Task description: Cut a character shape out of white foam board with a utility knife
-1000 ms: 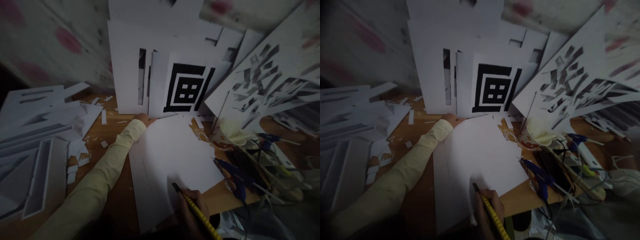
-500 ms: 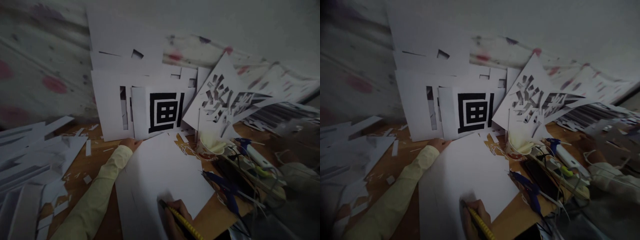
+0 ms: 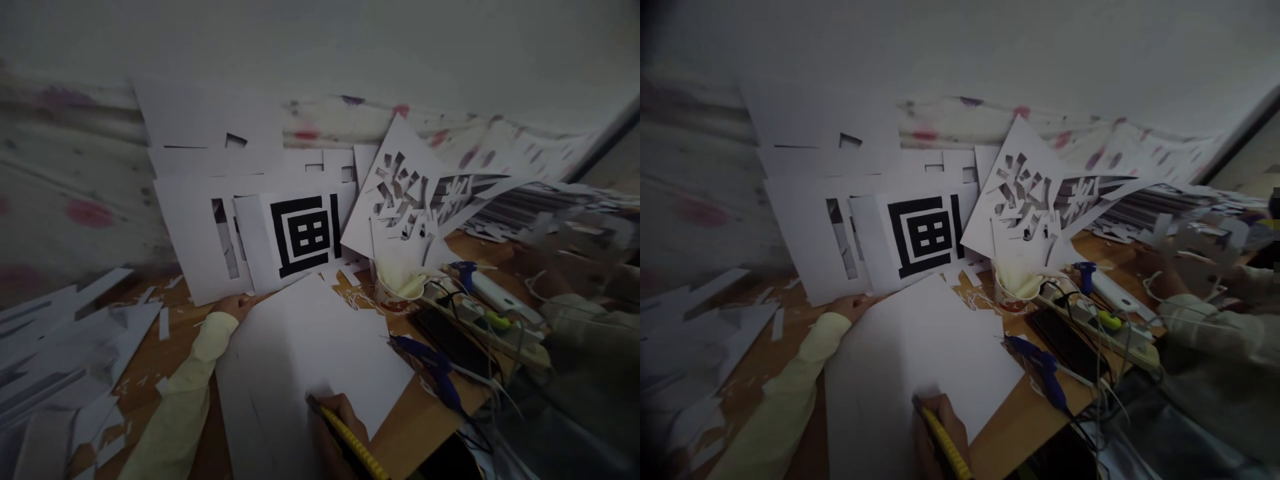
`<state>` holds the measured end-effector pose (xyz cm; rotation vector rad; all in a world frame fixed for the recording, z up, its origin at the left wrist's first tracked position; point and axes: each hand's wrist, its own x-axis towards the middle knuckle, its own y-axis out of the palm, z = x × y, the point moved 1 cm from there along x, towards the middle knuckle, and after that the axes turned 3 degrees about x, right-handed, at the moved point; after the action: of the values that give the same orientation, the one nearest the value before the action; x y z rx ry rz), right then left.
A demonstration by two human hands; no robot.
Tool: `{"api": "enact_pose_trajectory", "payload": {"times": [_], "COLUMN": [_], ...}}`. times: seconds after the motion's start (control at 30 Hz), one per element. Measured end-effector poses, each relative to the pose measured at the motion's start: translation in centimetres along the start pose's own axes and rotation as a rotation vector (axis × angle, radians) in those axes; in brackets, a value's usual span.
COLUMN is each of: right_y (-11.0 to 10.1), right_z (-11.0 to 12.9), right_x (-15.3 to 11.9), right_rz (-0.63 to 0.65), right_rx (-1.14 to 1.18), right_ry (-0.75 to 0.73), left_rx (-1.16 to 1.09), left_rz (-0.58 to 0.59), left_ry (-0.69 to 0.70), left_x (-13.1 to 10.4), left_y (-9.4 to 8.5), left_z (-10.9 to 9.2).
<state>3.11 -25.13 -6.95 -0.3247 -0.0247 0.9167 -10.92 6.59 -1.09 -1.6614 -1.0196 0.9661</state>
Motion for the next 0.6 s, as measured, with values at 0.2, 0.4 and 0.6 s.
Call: {"api": "enact_pose_trajectory", "payload": {"times": [0.2,0.4,0.6], "right_y": [-0.3,-1.4,-1.6], "right_z": [1.5,2.1,6.2], "right_x": [-0.2,-0.4,1.5], "right_rz": [-0.014,0.128,0.298], "right_rx": [-0.002,0.124,0.272], "right_ry": [0.032,-0.095,0.023], "left_rx": [-0.036,0.028,0.057], "left_rz": [0.008,0.006,0.06], "left_ry": [0.091,0.061,0.102], "left_x": [-1.6,-2.0,-1.4], "left_y": [-0.7,-0.1,-0.2], "left_z": [1.4,0.9,1.1]}}
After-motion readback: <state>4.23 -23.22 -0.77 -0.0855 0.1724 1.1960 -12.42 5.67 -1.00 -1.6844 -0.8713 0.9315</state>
